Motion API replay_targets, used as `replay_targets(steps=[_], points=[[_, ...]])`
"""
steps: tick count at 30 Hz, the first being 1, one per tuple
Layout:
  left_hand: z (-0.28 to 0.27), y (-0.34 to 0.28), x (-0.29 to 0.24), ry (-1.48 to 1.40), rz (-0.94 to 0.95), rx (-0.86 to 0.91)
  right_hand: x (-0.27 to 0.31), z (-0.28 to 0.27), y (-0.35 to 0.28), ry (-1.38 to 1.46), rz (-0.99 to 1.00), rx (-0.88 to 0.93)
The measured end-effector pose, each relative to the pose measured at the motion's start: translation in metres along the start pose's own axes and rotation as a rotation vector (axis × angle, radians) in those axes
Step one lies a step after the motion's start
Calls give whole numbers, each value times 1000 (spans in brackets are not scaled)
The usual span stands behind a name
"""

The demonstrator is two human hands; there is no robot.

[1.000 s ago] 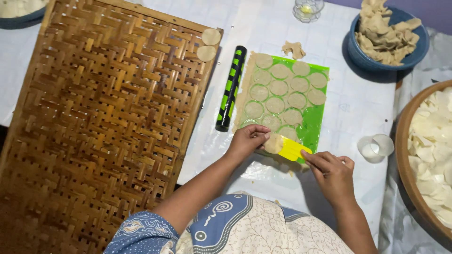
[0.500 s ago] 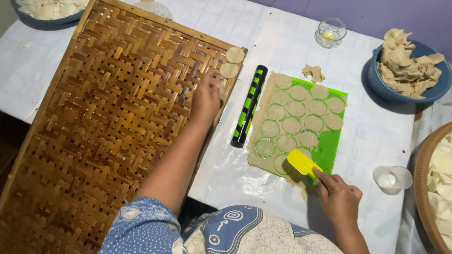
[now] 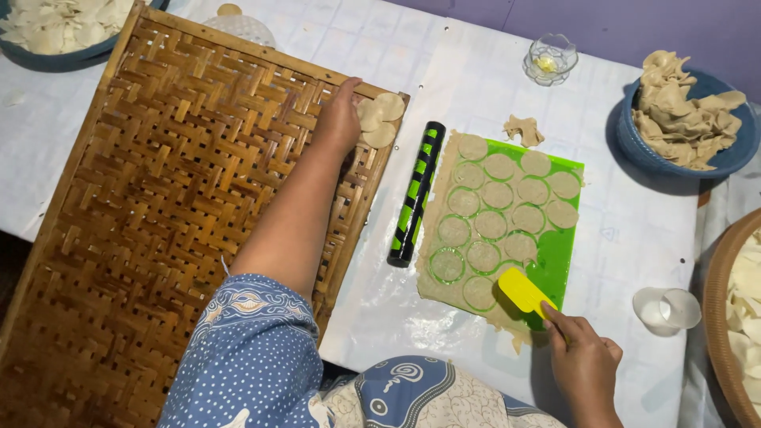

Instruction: Preparing circular dough pieces using a cutter and rolling pin.

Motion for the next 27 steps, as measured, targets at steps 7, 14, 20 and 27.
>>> replay_targets(steps=[7, 14, 20, 27], points=[[-5, 12, 20, 6, -55, -88, -3, 0, 2, 25, 22, 1], [-6, 2, 8, 265, -164, 4, 4, -7, 7, 38, 16, -7], [6, -2, 7, 491, -100, 50, 4, -12, 5, 50, -10, -41], [9, -17, -5, 529, -187, 77, 0, -18, 2, 83, -41, -106]])
Point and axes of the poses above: each hand's wrist, its own y-axis towards the middle knuckle, its own z-axis out of the palm, x = y × z, the point moved 10 cm from there along y, towards the middle knuckle, and after that the axes turned 9 degrees about -z, right-handed, at the moved point
